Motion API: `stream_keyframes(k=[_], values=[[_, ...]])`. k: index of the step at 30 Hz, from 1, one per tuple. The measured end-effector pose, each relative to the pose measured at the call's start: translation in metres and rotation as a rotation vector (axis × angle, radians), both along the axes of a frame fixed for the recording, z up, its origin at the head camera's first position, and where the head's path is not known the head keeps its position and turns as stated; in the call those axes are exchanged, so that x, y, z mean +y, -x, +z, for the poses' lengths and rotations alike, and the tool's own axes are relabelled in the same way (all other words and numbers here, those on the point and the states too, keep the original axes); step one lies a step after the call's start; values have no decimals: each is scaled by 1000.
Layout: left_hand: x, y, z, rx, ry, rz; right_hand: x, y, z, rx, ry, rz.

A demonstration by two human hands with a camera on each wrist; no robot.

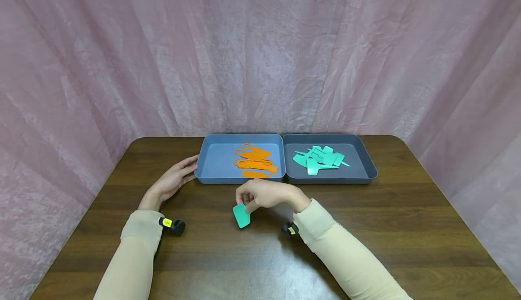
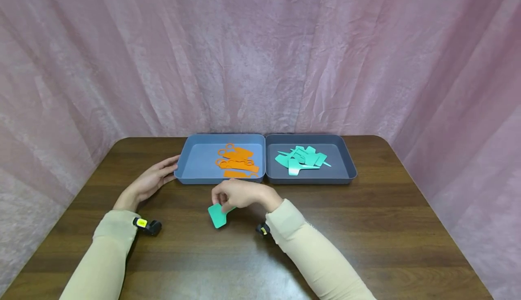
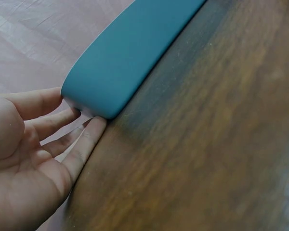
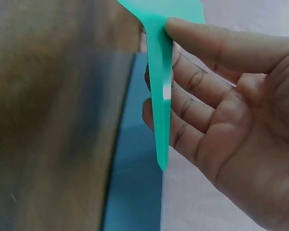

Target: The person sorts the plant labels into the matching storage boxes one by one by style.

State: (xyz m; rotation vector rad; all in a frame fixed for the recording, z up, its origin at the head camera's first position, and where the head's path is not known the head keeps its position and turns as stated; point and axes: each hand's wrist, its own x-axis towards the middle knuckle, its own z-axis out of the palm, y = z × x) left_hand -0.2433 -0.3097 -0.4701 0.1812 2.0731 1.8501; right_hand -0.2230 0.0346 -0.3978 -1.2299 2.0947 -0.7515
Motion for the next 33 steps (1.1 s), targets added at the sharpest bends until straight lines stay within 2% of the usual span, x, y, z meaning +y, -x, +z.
stream_keyframes(k=[5, 10, 22, 28, 33], values=[[1, -2, 1, 5, -1, -6, 13, 5, 10, -38, 22, -61], [0, -2, 0, 1, -1, -3, 22, 10, 16, -63, 52, -80], [1, -2, 1, 3, -2, 1, 38, 18, 28, -14, 117, -107], [1, -3, 1, 2, 3, 3, 52, 24, 34, 47, 164, -155], [1, -3, 0, 5, 5, 4, 64, 28, 41, 35, 191, -213]])
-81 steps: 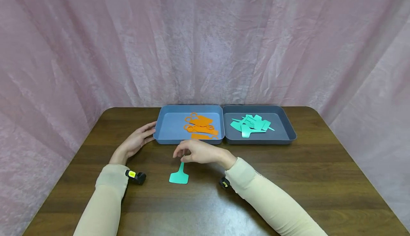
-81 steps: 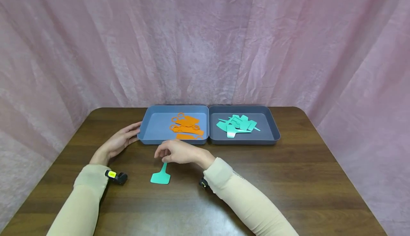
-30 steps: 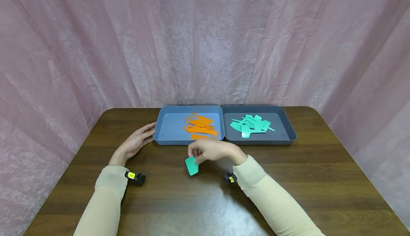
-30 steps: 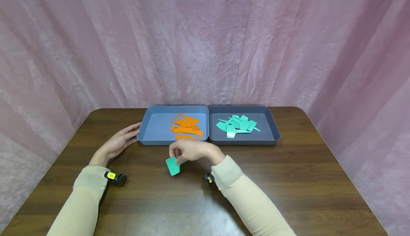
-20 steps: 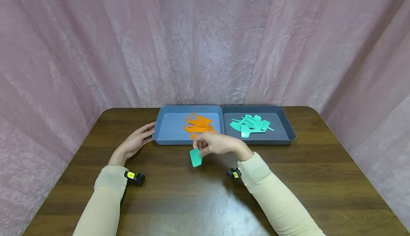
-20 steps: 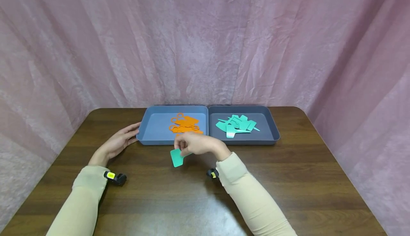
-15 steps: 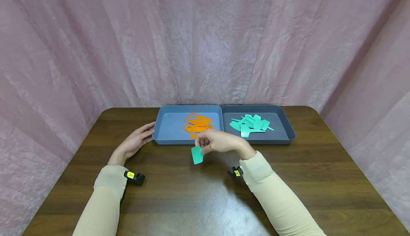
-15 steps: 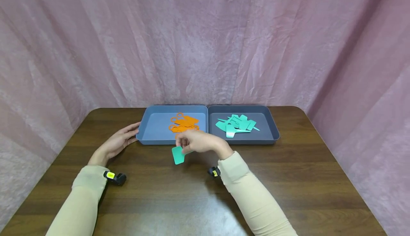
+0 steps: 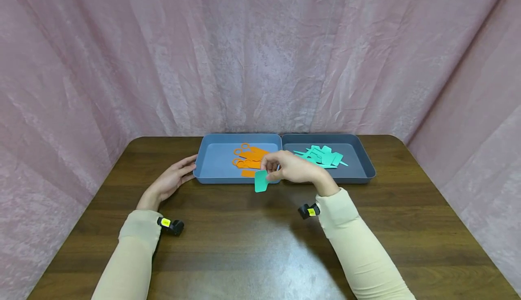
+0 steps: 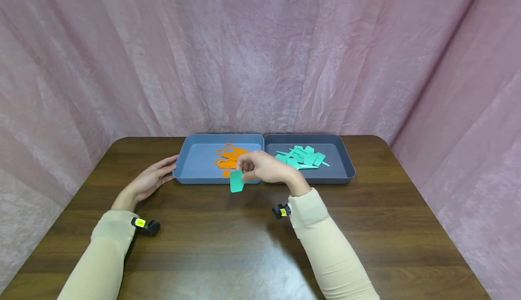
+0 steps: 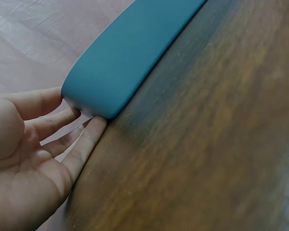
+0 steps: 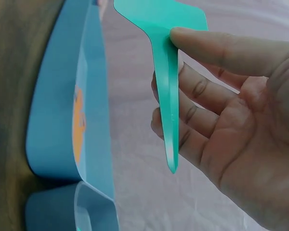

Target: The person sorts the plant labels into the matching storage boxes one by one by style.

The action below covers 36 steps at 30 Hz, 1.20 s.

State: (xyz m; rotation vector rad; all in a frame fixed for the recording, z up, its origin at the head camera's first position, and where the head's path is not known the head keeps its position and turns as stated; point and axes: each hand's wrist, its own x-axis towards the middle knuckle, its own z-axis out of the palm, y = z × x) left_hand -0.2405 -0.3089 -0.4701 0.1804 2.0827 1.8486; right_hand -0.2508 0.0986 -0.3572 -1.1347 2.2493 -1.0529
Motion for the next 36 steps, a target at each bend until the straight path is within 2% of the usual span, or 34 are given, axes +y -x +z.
stream_keyframes(k=[4, 17, 29, 36], values=[[-1, 1, -2, 5, 7, 2, 9, 3, 6, 6, 19, -32], [0, 1, -1, 4, 4, -8, 47, 12, 19, -12, 134, -215], [1, 2, -1, 2, 7, 0, 67, 23, 19, -12, 167, -531], [2, 3, -1, -5, -14, 1, 86, 33, 22, -20, 126, -583]])
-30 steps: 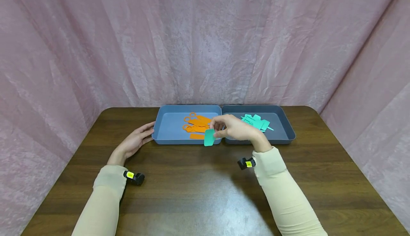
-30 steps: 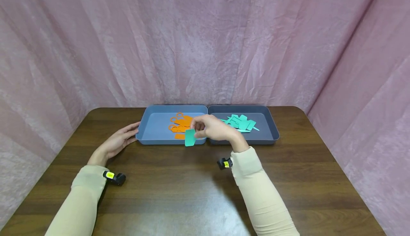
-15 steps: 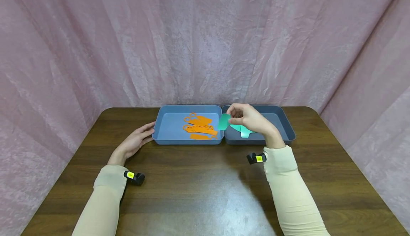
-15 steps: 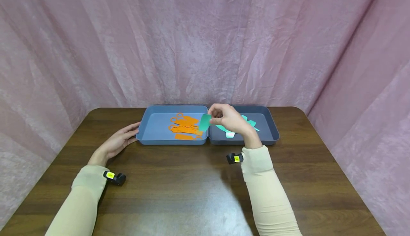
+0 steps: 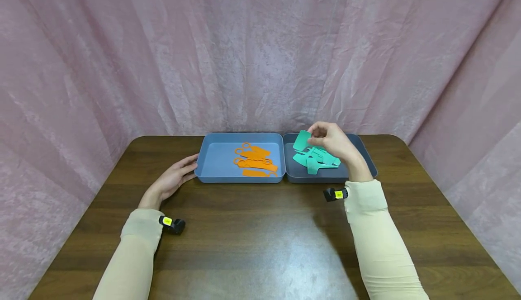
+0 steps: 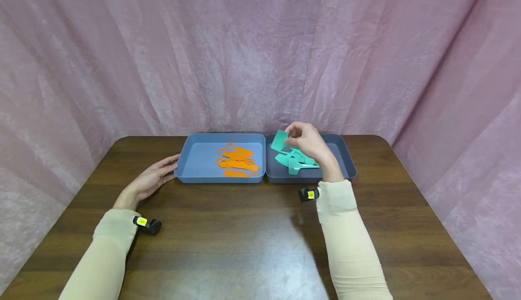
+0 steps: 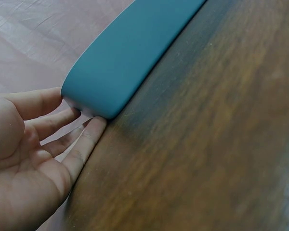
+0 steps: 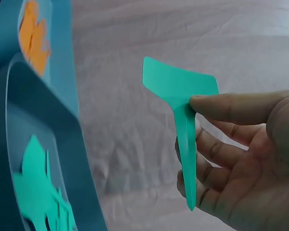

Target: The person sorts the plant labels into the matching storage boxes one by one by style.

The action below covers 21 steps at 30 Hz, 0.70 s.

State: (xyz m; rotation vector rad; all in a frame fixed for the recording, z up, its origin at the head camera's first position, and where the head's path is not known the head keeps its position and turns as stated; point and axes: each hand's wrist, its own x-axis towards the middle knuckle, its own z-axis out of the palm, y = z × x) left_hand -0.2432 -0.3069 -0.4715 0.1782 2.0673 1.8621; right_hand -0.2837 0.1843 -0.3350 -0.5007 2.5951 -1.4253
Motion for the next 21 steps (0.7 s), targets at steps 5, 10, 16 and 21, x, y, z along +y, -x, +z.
stream_keyframes(k=[5, 10, 16, 21], values=[[0, 1, 0, -2, -3, -1, 14, 16, -1, -33, -50, -16], [-1, 1, 1, -1, 1, -1, 21, 32, -2, -47, -81, -11], [0, 1, 0, -4, 0, 1, 25, 45, -2, -72, -92, -44], [1, 2, 1, -1, -5, 4, 28, 51, -5, -90, -100, -66]])
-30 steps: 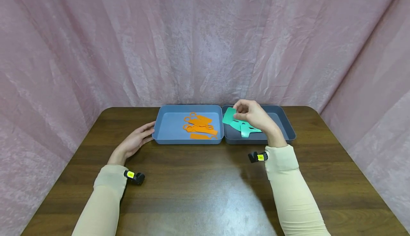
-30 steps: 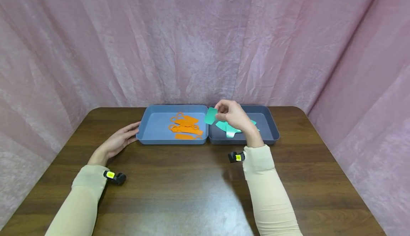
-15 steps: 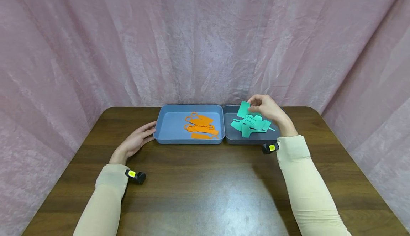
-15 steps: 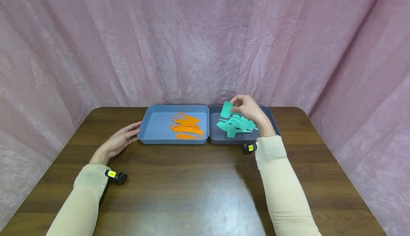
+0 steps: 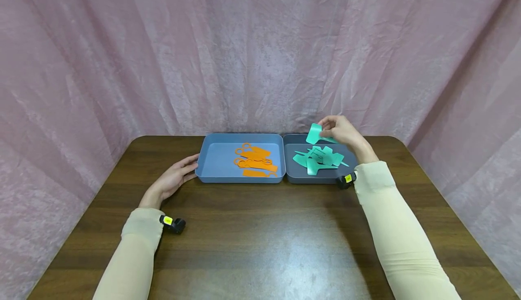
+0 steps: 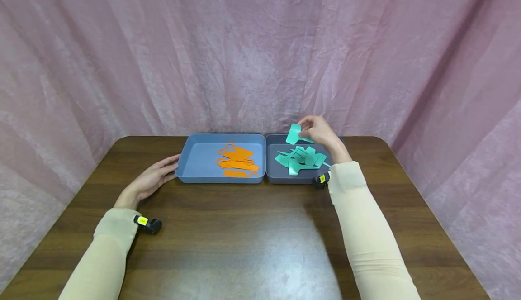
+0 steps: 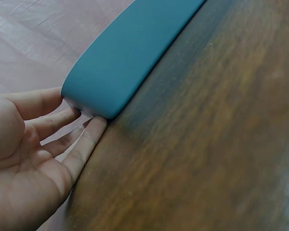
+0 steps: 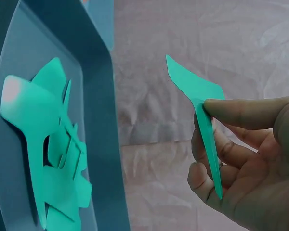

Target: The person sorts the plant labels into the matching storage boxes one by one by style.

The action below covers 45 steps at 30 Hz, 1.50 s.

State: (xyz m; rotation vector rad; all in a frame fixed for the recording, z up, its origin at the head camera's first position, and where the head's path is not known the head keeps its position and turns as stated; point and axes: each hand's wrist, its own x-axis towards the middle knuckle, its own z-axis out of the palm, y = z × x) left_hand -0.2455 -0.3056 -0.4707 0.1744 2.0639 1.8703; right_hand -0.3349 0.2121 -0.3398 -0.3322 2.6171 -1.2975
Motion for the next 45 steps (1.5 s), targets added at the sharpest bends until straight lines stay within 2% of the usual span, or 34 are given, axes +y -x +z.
stream_keyframes(k=[5, 11, 27, 33, 36, 41, 45], values=[[3, 1, 0, 0, 1, -1, 5, 3, -6, -25, -24, -12], [4, 2, -1, 2, 5, -4, 10, 2, -10, -5, -69, -20], [2, 3, -3, 6, -1, -11, 15, -18, -7, -55, -43, 63], [-1, 1, -1, 16, 31, 7, 11, -24, -15, -46, -29, 102], [1, 0, 7, 66, 88, 48, 8, -26, -19, -24, -46, 114], [9, -2, 25, 207, 218, 145, 1, -25, -24, 9, -43, 136], [18, 1, 38, 315, 386, 201, -4, -24, -26, 45, -47, 163]])
